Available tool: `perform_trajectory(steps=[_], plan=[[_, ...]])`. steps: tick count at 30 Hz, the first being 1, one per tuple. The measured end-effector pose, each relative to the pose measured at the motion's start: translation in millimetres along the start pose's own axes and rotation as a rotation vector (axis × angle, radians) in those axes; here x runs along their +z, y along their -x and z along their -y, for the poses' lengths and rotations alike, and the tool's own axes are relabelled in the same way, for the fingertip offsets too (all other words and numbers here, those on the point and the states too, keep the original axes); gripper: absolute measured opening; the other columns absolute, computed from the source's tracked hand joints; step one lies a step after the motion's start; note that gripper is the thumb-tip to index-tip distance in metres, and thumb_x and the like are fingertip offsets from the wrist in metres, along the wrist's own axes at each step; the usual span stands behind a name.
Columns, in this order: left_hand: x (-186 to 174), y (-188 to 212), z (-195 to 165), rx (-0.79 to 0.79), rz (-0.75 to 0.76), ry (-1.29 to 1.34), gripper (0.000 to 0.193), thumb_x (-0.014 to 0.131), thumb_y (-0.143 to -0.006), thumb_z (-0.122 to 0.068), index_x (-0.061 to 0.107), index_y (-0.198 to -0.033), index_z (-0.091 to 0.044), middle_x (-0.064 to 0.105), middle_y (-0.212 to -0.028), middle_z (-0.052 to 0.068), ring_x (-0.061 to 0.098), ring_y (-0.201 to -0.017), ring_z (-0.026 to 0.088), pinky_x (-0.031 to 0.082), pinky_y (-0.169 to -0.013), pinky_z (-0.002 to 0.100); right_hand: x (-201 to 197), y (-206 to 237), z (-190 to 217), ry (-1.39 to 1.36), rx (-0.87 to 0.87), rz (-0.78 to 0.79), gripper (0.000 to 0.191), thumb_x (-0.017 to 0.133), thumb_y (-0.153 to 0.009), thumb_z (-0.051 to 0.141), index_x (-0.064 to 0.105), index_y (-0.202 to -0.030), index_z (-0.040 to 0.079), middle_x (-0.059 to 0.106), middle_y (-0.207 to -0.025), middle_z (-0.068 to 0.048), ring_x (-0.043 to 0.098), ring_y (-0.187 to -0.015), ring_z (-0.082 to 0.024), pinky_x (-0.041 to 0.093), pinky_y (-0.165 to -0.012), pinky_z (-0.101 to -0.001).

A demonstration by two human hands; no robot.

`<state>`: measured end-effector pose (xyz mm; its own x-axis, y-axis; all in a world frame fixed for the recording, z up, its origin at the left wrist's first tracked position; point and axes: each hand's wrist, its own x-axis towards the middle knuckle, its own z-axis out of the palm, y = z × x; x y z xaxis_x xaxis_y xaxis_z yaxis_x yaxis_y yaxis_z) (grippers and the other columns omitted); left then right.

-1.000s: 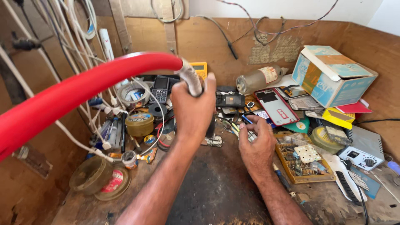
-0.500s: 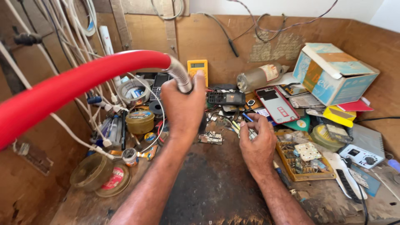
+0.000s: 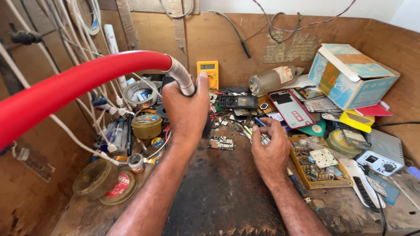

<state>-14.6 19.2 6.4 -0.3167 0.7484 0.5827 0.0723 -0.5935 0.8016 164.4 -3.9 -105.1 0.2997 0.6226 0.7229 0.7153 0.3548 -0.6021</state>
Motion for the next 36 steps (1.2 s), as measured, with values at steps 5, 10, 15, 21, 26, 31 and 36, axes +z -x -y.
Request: perform_trajectory(steps=[5, 10, 15, 21, 26, 31, 36], plan=[[2.7, 2.7, -3.9, -0.021, 0.017, -0.003, 0.039, 0.069, -0.095, -0.023, 0.064, -0.061, -0.003, 0.060, -0.049, 0.000, 0.060, -0.042, 0.009, 0.046, -0.041, 0.030, 1.5, -0.3, -1.5, -0.036, 0.029, 0.007, 0.028, 0.070, -0.092, 0.014, 0.064, -0.114, -0.002, 0.074, -0.090, -0.014, 0.071, -0.091, -0.024, 0.054, -0.085, -0.0405], [2.4, 3.5, -8.7, -0.047, 0.045, 0.018, 0.036, 0.070, -0.093, -0.023, 0.064, -0.063, -0.005, 0.061, -0.050, 0.000, 0.060, -0.042, 0.009, 0.047, -0.042, 0.030, 1.3, 0.1, -2.2, 0.042, -0.024, 0.000, 0.027, 0.071, -0.091, 0.013, 0.065, -0.112, -0.002, 0.075, -0.087, -0.013, 0.069, -0.092, -0.028, 0.051, -0.084, -0.0436], [5.7, 3.9, -12.5, -0.061, 0.031, 0.019, 0.039, 0.070, -0.095, -0.023, 0.063, -0.061, -0.004, 0.060, -0.048, 0.002, 0.058, -0.041, 0.009, 0.045, -0.042, 0.031, 0.0, 0.5, -0.7, -0.041, 0.042, 0.011, 0.028, 0.070, -0.093, 0.015, 0.063, -0.114, -0.001, 0.073, -0.089, -0.013, 0.070, -0.091, -0.026, 0.053, -0.083, -0.0411], [13.5, 8.0, -18.9, -0.083, 0.080, 0.040, 0.038, 0.071, -0.091, -0.025, 0.064, -0.061, -0.004, 0.062, -0.049, 0.000, 0.061, -0.042, 0.009, 0.048, -0.040, 0.030, 0.0, 0.3, 1.9, 0.024, 0.000, -0.015, 0.026, 0.072, -0.091, 0.012, 0.065, -0.113, -0.001, 0.075, -0.087, -0.013, 0.069, -0.092, -0.028, 0.052, -0.084, -0.0436], [20.2, 6.3, -17.4, -0.108, 0.111, 0.073, 0.036, 0.070, -0.091, -0.026, 0.065, -0.062, -0.005, 0.062, -0.050, -0.001, 0.061, -0.042, 0.008, 0.048, -0.040, 0.031, 0.0, -0.3, 0.7, -0.001, 0.009, -0.002, 0.027, 0.071, -0.090, 0.012, 0.064, -0.113, -0.001, 0.075, -0.088, -0.013, 0.069, -0.091, -0.026, 0.053, -0.083, -0.0426], [26.5, 7.2, -11.4, -0.014, 0.051, 0.006, 0.042, 0.070, -0.094, -0.025, 0.061, -0.058, -0.005, 0.059, -0.048, 0.000, 0.058, -0.042, 0.008, 0.045, -0.040, 0.030, 0.5, 0.0, 0.7, -0.036, 0.061, 0.002, 0.027, 0.070, -0.092, 0.014, 0.064, -0.113, 0.000, 0.073, -0.090, -0.013, 0.071, -0.088, -0.024, 0.054, -0.082, -0.0409], [27.2, 8.2, -11.2, -0.080, 0.114, 0.160, 0.039, 0.071, -0.092, -0.024, 0.059, -0.060, -0.005, 0.058, -0.050, -0.001, 0.058, -0.040, 0.009, 0.046, -0.039, 0.030, 0.2, -0.1, -0.3, 0.036, -0.046, -0.016, 0.026, 0.071, -0.091, 0.011, 0.064, -0.112, -0.002, 0.074, -0.088, -0.013, 0.068, -0.092, -0.028, 0.051, -0.084, -0.0433]])
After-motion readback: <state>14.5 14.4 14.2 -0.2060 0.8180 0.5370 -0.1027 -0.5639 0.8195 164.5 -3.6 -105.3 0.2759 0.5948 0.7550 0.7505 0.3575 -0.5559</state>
